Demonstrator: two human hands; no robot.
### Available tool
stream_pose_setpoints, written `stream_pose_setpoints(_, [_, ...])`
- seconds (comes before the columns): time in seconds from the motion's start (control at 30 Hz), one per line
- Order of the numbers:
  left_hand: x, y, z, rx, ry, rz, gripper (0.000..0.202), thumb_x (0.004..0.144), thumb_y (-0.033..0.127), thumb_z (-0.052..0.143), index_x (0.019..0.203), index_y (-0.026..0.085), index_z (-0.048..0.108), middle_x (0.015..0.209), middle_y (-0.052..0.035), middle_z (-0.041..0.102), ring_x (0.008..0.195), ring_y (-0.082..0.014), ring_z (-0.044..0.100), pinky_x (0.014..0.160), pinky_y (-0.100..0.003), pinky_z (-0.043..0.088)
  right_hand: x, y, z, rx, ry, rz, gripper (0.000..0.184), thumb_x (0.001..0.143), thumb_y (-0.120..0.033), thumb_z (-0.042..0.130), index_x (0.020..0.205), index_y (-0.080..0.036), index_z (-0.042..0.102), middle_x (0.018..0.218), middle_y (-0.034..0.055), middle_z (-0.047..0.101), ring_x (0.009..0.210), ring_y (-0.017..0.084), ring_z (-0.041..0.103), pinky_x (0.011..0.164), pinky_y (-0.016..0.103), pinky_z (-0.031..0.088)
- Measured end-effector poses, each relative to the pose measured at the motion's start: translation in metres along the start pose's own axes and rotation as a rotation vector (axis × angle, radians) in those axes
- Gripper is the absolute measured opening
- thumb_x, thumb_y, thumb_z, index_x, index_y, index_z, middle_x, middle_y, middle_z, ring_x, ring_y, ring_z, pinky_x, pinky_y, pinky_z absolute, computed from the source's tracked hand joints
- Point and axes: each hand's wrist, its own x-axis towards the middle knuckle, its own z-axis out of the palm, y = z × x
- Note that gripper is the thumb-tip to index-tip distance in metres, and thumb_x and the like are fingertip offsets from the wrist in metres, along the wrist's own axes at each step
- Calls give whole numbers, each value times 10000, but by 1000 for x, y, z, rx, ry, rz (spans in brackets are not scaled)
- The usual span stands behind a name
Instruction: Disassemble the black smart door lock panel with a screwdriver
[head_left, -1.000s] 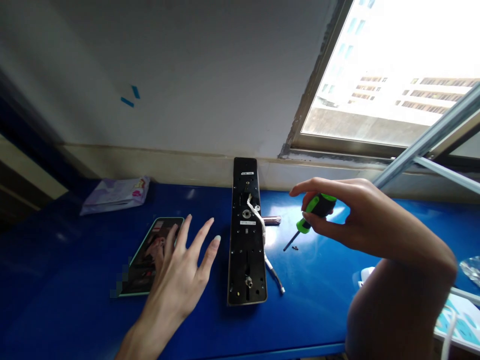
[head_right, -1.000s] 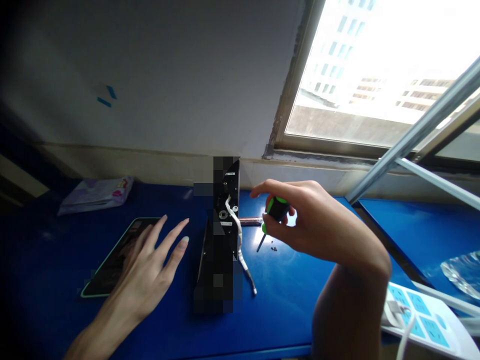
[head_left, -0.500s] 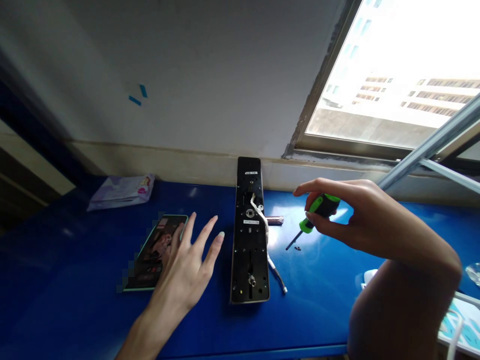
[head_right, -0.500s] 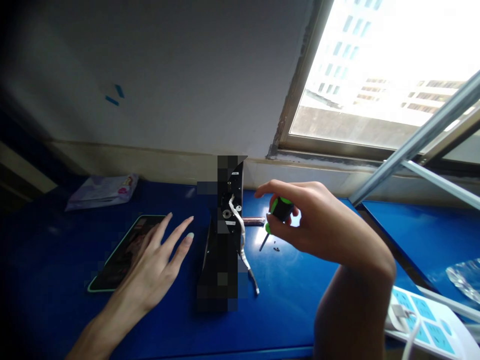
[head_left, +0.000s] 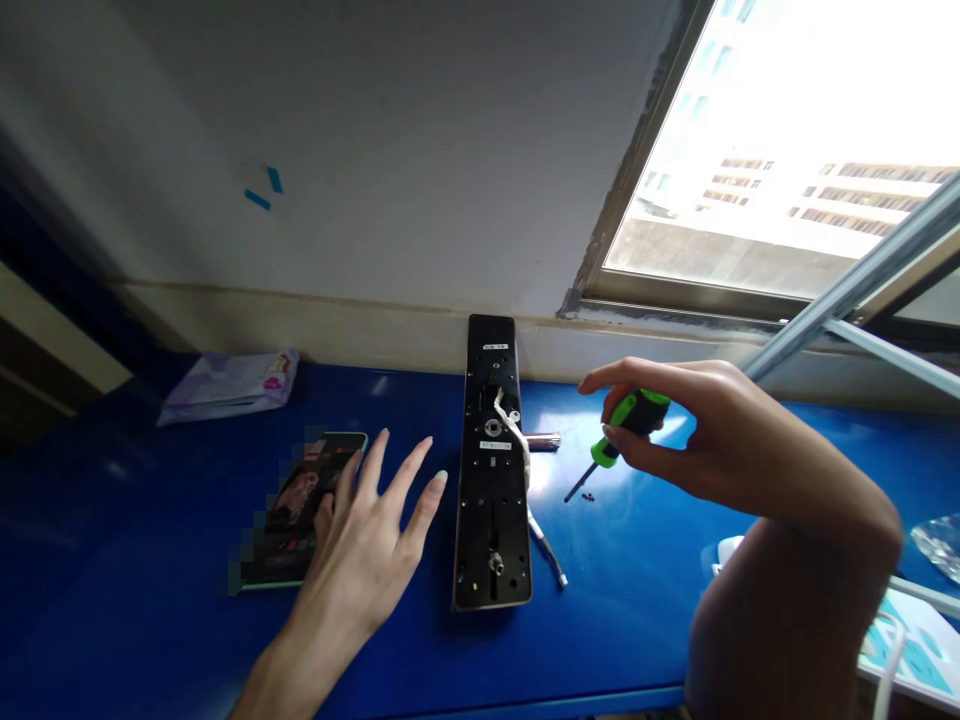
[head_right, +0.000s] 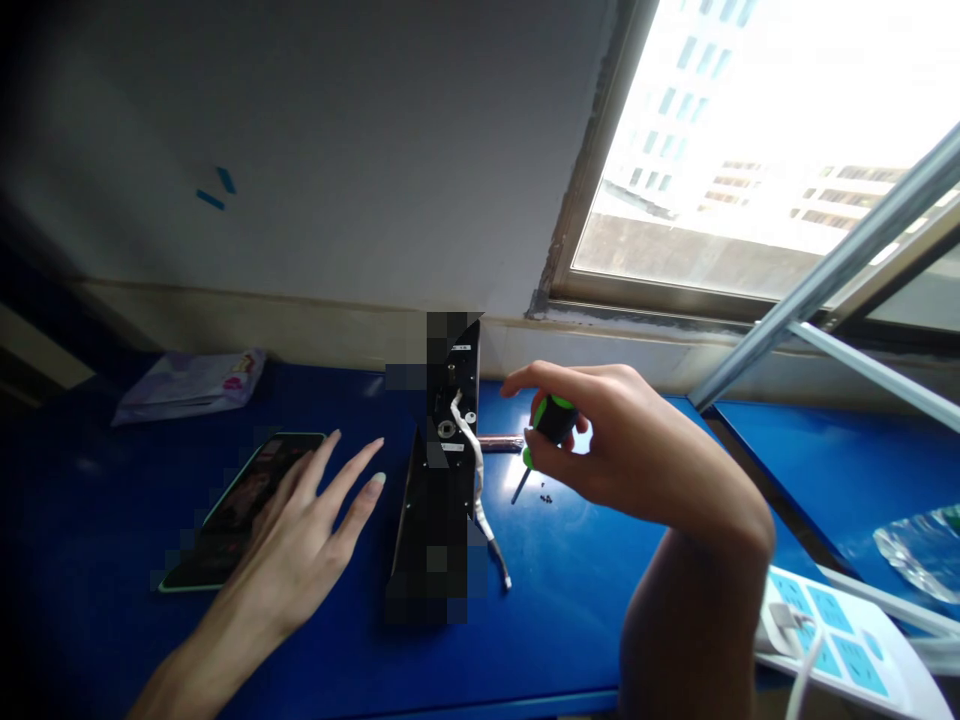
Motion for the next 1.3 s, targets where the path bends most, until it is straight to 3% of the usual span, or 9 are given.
stream_pose_setpoints(0.27, [1, -1, -3, 17, 31, -10, 673, 1038, 697, 274, 1585, 387, 513, 1766, -90, 294, 1606, -424, 285, 1220, -735, 321, -1, 2, 0, 9, -2, -15, 280, 939, -245, 647, 1210, -207, 707, 865, 11, 786, 692, 134, 737, 631, 222, 591])
stream_pose_setpoints(0.53, [11, 8, -2, 9, 107, 174, 638, 1055, 630, 288, 1561, 348, 557, 1718, -98, 386, 1595, -388, 319, 1259, -632, 330, 3, -8, 3, 24, 131, -108, 248, 945, -197, 664, 1189, -189, 703, 896, 18, 794, 732, 134, 760, 670, 221, 613])
stream_pose_setpoints(0.73, [20, 3, -9, 105, 90, -48, 653, 1049, 671, 258, 1584, 397, 511, 1756, -119, 308, 1606, -483, 242, 1165, -866, 209, 8, -9, 6, 39, 149, -134, 240, 930, -152, 673, 1167, -171, 707, 882, 5, 787, 729, 115, 760, 671, 187, 607])
stream_pose_setpoints(0.83, [19, -5, -8, 59, 35, -113, 718, 1024, 733, 243, 1612, 389, 471, 1770, -126, 271, 1609, -497, 235, 1189, -816, 255, 9, -8, 7, 32, 139, -121, 240, 928, -162, 678, 1166, -168, 709, 865, 0, 779, 710, 112, 752, 646, 184, 600])
stream_pose_setpoints(0.93, [13, -6, -5, 29, 7, -83, 726, 1011, 761, 252, 1611, 412, 465, 1782, -93, 249, 1608, -478, 261, 1213, -754, 306, 9, -9, 7, 38, 132, -114, 245, 927, -161, 678, 1170, -165, 709, 865, -3, 780, 713, 109, 752, 651, 185, 598])
stream_pose_setpoints(1.3, [13, -4, -2, 83, -7, -74, 648, 1047, 686, 278, 1612, 422, 457, 1783, -78, 249, 1620, -452, 237, 1195, -764, 329, 7, -7, 6, 42, 153, -151, 235, 934, -138, 690, 1167, -163, 706, 881, -17, 780, 726, 85, 753, 665, 150, 596])
